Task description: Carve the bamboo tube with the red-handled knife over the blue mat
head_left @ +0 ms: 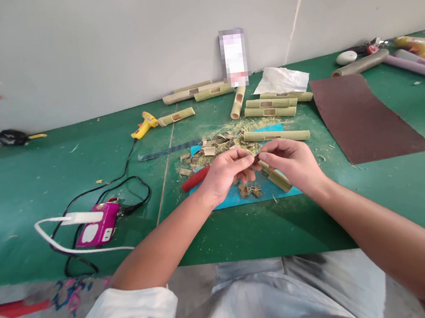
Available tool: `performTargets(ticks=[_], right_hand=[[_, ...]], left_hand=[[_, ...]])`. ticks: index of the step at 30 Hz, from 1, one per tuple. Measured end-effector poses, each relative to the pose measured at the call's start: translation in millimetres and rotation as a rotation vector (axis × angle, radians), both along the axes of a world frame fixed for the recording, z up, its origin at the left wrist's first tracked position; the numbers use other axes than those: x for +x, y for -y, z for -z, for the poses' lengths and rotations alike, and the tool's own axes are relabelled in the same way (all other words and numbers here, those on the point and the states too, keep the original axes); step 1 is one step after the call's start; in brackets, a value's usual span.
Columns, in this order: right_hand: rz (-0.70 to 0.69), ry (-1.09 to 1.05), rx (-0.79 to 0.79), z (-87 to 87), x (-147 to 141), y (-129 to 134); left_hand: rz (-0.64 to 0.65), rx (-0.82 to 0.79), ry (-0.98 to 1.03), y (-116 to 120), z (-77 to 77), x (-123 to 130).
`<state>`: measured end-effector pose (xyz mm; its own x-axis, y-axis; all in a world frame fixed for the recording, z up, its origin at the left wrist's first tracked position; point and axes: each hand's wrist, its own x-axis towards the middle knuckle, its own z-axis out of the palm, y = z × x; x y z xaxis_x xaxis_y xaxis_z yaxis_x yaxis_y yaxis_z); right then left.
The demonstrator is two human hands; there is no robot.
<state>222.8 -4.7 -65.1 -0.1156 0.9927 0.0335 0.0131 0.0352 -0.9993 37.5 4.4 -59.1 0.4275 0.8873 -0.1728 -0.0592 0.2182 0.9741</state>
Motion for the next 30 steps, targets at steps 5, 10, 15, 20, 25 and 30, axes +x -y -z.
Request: performTargets(ticks=[5, 10, 15, 20, 25, 30], right_hand=[[-0.03, 0.001, -0.042, -0.1, -0.8, -0.8], [-0.039, 0.068, -0.08, 0.7, 0.3, -2.5], [-0.091, 0.099, -0.121, -0.7, 0.1, -1.9], [-0.044, 0.085, -0.085, -0.6, -0.1, -0.4], [-0.027, 0.079, -0.061, -2.2, 0.5, -0.4], [-0.047, 0.015, -0.056, -0.5, -1.3, 0.5]], left_hand=[[-0.134, 0.081, -0.074, 0.8, 4.0, 0.9], [-0.198, 0.158, -0.127, 2.2, 6.1, 1.6], [-0.235, 0.227, -0.127, 5.2, 7.3, 2.4], [-0.196, 0.277, -0.151, 9.1, 7.2, 3.3], [-0.16, 0.222, -0.121, 10.7, 5.2, 4.4], [-0.186, 0.205, -0.125, 8.4, 5.9, 4.1]])
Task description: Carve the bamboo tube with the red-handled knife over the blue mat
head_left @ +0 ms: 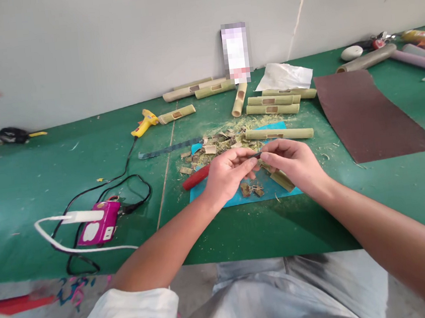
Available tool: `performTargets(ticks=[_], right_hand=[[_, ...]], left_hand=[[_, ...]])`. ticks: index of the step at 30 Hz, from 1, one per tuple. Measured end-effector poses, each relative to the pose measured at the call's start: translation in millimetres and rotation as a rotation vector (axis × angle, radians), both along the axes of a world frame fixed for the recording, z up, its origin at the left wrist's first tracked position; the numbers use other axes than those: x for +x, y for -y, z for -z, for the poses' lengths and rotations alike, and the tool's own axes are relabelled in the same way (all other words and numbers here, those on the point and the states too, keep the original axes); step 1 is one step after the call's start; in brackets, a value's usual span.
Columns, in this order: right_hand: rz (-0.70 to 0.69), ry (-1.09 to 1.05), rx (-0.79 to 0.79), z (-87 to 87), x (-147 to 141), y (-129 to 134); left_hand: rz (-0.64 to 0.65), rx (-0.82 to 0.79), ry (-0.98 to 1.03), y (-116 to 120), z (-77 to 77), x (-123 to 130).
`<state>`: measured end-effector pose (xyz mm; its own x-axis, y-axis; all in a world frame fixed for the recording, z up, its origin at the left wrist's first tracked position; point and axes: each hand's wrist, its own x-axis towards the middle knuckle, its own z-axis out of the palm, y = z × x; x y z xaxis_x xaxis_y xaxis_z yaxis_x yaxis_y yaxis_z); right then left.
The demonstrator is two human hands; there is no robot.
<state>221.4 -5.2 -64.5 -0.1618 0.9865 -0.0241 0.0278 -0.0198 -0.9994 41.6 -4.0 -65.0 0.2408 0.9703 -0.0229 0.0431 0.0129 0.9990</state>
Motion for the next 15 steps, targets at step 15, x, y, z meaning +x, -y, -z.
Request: performTargets(ticks=[15], right_hand=[[0.091, 0.127, 0.152, 2.0, -1.7, 4.0]], left_hand=[[0.057, 0.014, 0.089, -1.1, 10.0, -0.7]])
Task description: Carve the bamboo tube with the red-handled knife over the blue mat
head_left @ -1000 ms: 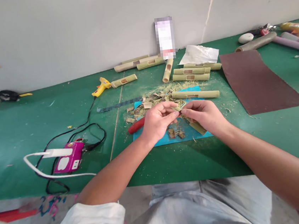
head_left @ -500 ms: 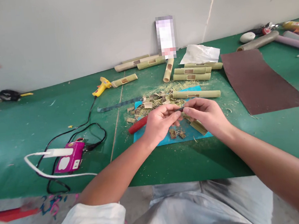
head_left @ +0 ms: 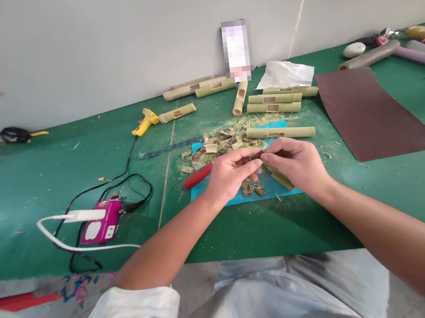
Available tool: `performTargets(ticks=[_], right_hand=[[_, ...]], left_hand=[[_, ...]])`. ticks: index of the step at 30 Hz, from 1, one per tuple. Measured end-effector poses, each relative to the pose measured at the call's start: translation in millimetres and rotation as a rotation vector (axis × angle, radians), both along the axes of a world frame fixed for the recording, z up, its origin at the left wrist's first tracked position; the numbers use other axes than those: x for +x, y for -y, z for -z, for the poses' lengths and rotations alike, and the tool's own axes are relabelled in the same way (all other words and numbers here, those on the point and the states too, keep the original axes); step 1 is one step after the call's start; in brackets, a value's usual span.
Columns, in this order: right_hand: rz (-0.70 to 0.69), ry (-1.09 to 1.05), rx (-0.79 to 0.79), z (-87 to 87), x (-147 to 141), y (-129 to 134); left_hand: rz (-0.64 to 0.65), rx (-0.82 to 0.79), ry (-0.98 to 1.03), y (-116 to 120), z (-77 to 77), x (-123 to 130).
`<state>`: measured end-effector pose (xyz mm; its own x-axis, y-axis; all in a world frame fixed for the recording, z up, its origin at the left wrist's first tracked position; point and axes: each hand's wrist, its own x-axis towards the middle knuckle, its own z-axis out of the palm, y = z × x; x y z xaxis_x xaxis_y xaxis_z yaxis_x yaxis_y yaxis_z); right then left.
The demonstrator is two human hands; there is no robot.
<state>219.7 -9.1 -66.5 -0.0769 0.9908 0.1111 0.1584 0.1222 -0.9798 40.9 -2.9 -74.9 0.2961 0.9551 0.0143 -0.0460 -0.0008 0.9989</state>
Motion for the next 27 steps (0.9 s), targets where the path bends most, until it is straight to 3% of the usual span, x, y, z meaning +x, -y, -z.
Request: performTargets(ticks=[5, 8, 11, 13, 15, 17, 27], right_hand=[[-0.046, -0.012, -0.068, -1.0, -0.1, 0.3], [0.02, 0.132, -0.053, -9.8, 4.3, -3.7], [-0.004, 0.572, -0.088, -22.6, 12.0, -9.8], [-0.098, 0.941, -0.151, -28.9, 16.9, -12.1], [-0.143, 1.195, -0.192, -31.1, 19.8, -11.4], [-0.181, 1.295, -0.193, -29.6, 20.2, -7.4], [-0.181, 1.211, -0.092, -2.9, 14.6, 11.7]], left_hand=[[-0.07, 0.041, -0.006, -1.9, 2.1, -0.1], [-0.183, 0.31, -0.195, -8.5, 3.7, -8.8], [-0.227, 0.714, -0.467, -18.2, 8.0, -18.8], [-0.215, 0.866, -0.582, -23.5, 12.8, -22.2], [-0.198, 0.906, -0.632, -26.3, 18.0, -22.1], [-0.171, 0.908, -0.659, -26.7, 22.0, -19.5], [-0.126, 0.852, -0.76, -29.4, 29.5, -9.0]])
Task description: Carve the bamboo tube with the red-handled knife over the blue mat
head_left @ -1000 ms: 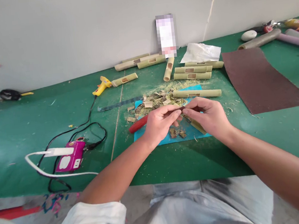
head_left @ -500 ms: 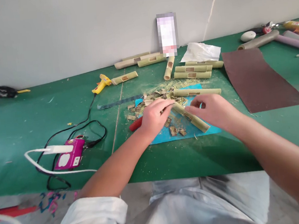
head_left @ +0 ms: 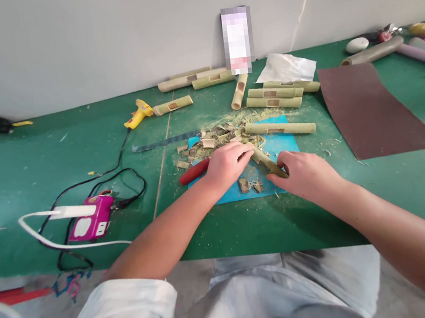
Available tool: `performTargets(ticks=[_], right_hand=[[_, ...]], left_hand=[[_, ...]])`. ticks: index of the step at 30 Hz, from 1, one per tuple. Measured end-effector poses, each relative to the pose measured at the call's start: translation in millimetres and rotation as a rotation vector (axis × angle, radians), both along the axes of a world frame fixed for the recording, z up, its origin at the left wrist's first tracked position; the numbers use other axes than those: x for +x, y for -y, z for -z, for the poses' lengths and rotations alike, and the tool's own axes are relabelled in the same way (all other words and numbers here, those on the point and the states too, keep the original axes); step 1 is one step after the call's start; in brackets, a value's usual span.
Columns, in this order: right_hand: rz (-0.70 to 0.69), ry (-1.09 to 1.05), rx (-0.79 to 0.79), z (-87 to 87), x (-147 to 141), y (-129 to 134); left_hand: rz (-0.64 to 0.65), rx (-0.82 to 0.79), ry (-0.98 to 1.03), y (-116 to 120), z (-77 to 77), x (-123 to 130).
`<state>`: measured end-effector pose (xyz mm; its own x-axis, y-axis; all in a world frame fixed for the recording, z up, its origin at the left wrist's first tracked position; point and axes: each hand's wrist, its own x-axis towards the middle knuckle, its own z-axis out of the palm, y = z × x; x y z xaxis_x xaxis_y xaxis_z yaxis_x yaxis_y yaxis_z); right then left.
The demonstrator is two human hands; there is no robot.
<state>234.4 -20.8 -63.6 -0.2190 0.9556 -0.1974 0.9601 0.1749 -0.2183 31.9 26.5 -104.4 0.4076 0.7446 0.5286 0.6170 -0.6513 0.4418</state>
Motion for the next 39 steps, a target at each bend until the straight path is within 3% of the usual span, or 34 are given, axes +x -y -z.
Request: performTargets(ticks=[3, 9, 21, 24, 28, 31, 35, 39], right_hand=[[0.011, -0.054, 0.015, 6.9, 1.1, 0.6], [0.01, -0.04, 0.036, 9.3, 3.3, 3.8], [-0.005, -0.043, 0.044, 8.5, 1.9, 5.0], [-0.012, -0.035, 0.041, 8.1, 1.4, 7.3], [-0.014, -0.018, 0.05, 8.7, 0.2, 9.5], [-0.018, -0.013, 0.059, 10.1, 0.2, 10.3], [-0.014, -0.013, 0.065, 10.7, 0.4, 10.8], [-0.02, -0.009, 0.062, 9.4, -0.1, 10.8]], left_hand=[[0.017, 0.01, -0.022, 0.4, 6.0, 2.4], [0.169, 0.088, -0.193, 7.2, 8.0, 5.0], [0.104, 0.096, -0.238, 13.3, 5.2, 7.8], [0.169, 0.101, -0.27, 15.8, 4.3, 7.4], [0.139, 0.124, -0.276, 17.1, 2.4, 5.5], [0.201, 0.111, -0.29, 18.5, -0.6, 4.9], [0.167, 0.115, -0.281, 19.9, -4.3, 5.2], [0.218, 0.145, -0.315, 20.9, -4.9, 6.3]])
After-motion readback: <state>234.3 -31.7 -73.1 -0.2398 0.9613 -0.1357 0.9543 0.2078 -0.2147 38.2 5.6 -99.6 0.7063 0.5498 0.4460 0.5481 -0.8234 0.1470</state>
